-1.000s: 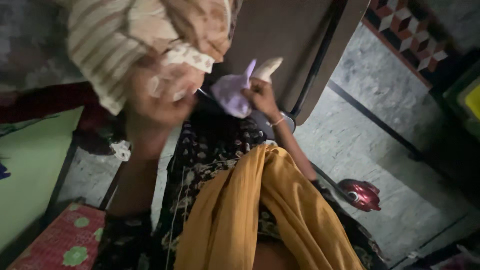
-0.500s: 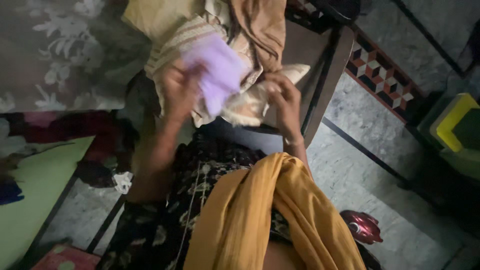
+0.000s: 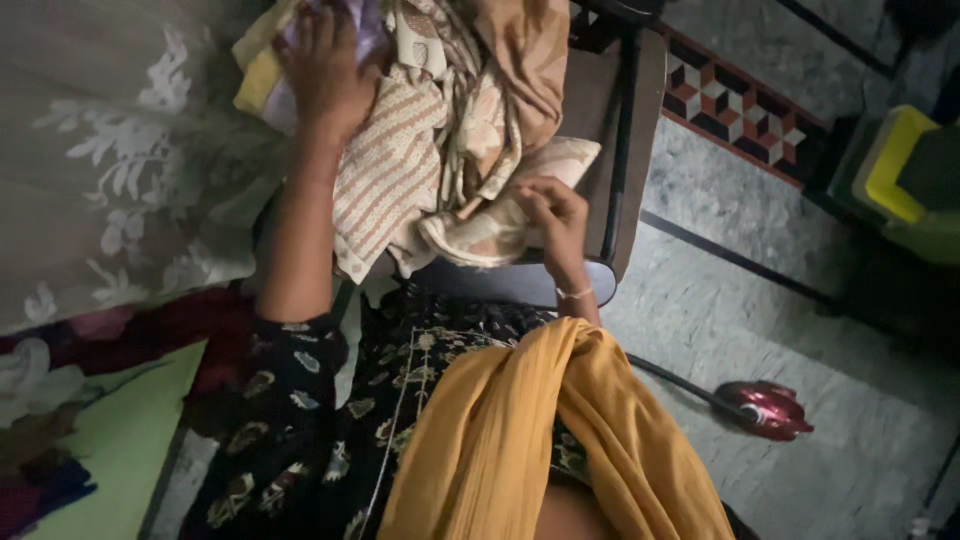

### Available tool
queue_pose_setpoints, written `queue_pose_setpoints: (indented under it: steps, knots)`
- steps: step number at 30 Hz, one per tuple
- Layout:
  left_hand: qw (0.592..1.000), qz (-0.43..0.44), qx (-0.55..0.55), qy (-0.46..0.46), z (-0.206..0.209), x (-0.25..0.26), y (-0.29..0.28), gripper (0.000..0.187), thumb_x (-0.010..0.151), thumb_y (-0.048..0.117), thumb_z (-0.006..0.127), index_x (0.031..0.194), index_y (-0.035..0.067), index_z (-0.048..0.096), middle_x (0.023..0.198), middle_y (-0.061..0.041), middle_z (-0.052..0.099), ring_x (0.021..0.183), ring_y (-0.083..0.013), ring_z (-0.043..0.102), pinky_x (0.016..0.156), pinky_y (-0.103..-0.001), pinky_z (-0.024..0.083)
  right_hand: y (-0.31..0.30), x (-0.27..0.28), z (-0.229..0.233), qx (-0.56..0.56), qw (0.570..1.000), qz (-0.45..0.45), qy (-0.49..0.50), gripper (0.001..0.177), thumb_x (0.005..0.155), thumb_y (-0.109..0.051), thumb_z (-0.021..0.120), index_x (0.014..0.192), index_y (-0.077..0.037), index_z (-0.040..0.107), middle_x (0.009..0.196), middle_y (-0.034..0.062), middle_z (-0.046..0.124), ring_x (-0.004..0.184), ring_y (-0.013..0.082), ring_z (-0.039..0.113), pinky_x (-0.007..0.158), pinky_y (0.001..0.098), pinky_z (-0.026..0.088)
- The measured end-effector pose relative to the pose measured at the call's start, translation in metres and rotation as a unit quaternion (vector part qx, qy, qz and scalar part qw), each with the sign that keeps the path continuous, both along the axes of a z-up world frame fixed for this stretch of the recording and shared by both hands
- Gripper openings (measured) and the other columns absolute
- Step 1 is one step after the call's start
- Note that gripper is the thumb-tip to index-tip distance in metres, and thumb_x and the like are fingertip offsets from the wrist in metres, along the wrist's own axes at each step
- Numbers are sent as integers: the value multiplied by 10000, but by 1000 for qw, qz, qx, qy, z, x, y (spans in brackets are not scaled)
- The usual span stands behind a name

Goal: The person vacuums the floor around furniture and then sits on the floor to fold laundry and bedding.

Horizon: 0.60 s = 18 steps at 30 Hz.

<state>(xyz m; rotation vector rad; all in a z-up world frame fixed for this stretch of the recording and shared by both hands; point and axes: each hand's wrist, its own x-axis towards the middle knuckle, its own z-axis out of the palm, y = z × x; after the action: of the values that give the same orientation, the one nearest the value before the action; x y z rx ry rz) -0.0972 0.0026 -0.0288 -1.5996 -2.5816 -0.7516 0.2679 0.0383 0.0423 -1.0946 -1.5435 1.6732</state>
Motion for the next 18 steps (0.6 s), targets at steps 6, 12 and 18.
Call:
queue_pose_setpoints:
  steps: [6,12,18]
  knots:
    - [992,78,64,-69,34,31,-20,586,1180,441,583,1676,184,406,1700,-67,428,1572,-272,373,1323,-625,145,5,12,-4,157,987,-12,-40,210,941,-9,702,1148,10,726,1126,57,717,1020,138,660,895,263,537]
    - [982,-187,9,-26,71,123,-22,720,917,526,709,1508,158,525,1624,-184,325,1474,-415,244,1152,-662,93,33,-59,-24,141,982,92,80,178,952,8,650,1113,8,726,1129,66,715,1043,147,686,924,286,572]
    - [982,-171,-50,55,72,107,-3,513,996,438,745,1426,174,653,1546,-133,483,1493,-355,365,1181,-724,131,34,-67,-43,48,979,98,175,141,928,55,596,1012,16,702,1003,54,711,916,134,678,842,270,556]
